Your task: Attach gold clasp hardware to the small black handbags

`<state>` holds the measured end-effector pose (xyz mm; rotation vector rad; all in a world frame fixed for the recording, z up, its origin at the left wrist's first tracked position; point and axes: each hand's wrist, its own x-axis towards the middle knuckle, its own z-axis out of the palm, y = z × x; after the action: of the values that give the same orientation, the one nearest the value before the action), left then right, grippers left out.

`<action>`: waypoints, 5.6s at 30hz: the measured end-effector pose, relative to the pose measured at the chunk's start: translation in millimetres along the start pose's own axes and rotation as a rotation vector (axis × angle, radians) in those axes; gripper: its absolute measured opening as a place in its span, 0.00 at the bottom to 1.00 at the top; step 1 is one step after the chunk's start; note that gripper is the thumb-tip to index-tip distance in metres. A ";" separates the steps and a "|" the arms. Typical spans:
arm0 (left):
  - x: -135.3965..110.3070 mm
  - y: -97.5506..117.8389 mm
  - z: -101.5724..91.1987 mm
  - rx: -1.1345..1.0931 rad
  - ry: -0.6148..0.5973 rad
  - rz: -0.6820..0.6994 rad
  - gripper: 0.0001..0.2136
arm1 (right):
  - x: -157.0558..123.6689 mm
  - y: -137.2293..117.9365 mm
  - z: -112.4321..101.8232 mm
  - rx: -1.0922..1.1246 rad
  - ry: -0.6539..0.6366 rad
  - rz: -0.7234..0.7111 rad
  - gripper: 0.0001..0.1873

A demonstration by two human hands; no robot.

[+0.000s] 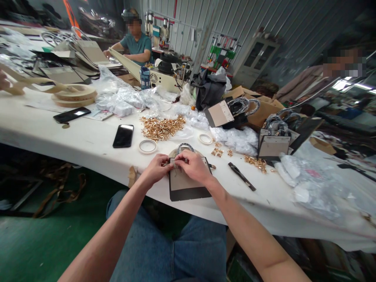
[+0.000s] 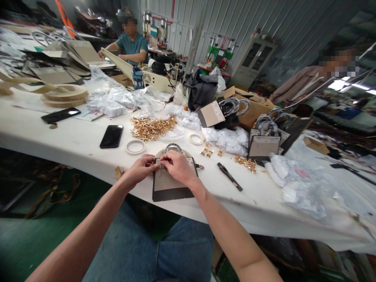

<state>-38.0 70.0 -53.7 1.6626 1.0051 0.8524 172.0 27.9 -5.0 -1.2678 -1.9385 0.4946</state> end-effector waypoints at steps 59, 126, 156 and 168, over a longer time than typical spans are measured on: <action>36.2 65.8 82.2 0.511 0.024 0.264 0.16 | -44.3 38.5 -107.9 -0.457 -0.233 -0.113 0.08; 40.5 59.2 108.5 0.612 -0.060 0.110 0.22 | -65.0 66.6 -78.1 -0.076 0.070 -0.028 0.13; 41.0 64.6 108.6 0.558 -0.048 0.049 0.23 | -116.3 125.0 -140.4 -0.806 0.262 0.553 0.12; 49.1 64.3 100.8 0.634 -0.109 0.090 0.22 | -144.5 145.1 -139.2 -0.598 0.367 0.449 0.16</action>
<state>85.6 64.8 -16.3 2.2726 1.2067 0.5118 398.5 -50.1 -67.4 -2.0305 -1.5292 -0.1320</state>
